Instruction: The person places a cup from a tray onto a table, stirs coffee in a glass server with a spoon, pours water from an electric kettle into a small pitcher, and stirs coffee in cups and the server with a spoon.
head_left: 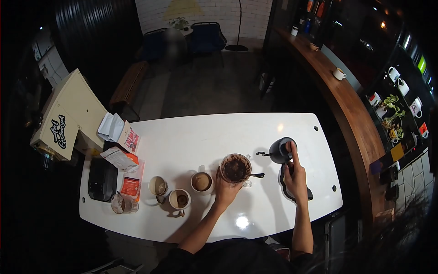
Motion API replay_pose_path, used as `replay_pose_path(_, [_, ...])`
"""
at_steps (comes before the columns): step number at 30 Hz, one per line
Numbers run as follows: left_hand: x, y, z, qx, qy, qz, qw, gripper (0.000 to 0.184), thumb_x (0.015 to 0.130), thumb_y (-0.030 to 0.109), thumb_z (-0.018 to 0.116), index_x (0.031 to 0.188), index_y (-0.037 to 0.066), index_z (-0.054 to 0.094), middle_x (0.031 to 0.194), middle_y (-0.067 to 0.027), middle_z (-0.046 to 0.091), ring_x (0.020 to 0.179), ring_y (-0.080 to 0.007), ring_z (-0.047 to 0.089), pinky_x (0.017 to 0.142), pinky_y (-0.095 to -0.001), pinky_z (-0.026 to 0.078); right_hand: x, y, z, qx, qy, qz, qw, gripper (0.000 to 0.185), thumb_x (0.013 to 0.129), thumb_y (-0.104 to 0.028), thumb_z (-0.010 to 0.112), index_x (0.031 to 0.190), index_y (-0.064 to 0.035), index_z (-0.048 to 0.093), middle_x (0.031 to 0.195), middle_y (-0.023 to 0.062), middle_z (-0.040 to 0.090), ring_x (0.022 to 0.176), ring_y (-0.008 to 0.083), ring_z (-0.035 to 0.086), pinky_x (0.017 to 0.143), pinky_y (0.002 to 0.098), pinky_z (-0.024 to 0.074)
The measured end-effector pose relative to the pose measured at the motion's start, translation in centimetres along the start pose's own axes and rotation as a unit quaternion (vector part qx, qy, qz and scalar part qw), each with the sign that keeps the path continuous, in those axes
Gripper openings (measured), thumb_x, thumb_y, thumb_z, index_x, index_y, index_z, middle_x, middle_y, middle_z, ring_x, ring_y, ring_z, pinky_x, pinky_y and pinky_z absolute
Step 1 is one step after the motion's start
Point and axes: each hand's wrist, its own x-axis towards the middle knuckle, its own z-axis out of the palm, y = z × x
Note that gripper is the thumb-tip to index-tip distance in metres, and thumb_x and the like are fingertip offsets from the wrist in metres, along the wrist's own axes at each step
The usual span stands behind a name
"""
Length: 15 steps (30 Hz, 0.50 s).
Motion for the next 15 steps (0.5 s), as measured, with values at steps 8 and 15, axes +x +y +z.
replay_pose_path(8, [0.5, 1.5, -0.5, 0.018, -0.010, 0.018, 1.000, 0.048, 0.075, 0.015, 0.083, 0.117, 0.004, 0.063, 0.118, -0.0157, 0.063, 0.110, -0.0374, 0.057, 0.094, -0.0480, 0.045, 0.2, -3.3, -1.1, -0.024, -0.038, -0.048, 0.998, 0.087, 0.082, 0.010, 0.055, 0.157, -0.0196, 0.022, 0.084, 0.0245, 0.066, 0.073, 0.0403, 0.066, 0.071, 0.0457, 0.0482])
replay_pose_path(15, [0.8, 2.0, -0.4, -0.027, -0.005, 0.011, 1.000, 0.044, 0.077, 0.014, 0.081, 0.117, 0.006, 0.065, 0.119, -0.0141, 0.063, 0.112, -0.0349, 0.058, 0.094, -0.0456, 0.046, 0.2, -3.8, -0.2, -0.077, -0.041, -0.064, 0.994, 0.088, 0.081, 0.010, 0.055, 0.156, -0.0226, 0.024, 0.079, 0.0227, 0.064, 0.069, 0.0385, 0.064, 0.066, 0.0485, 0.0447])
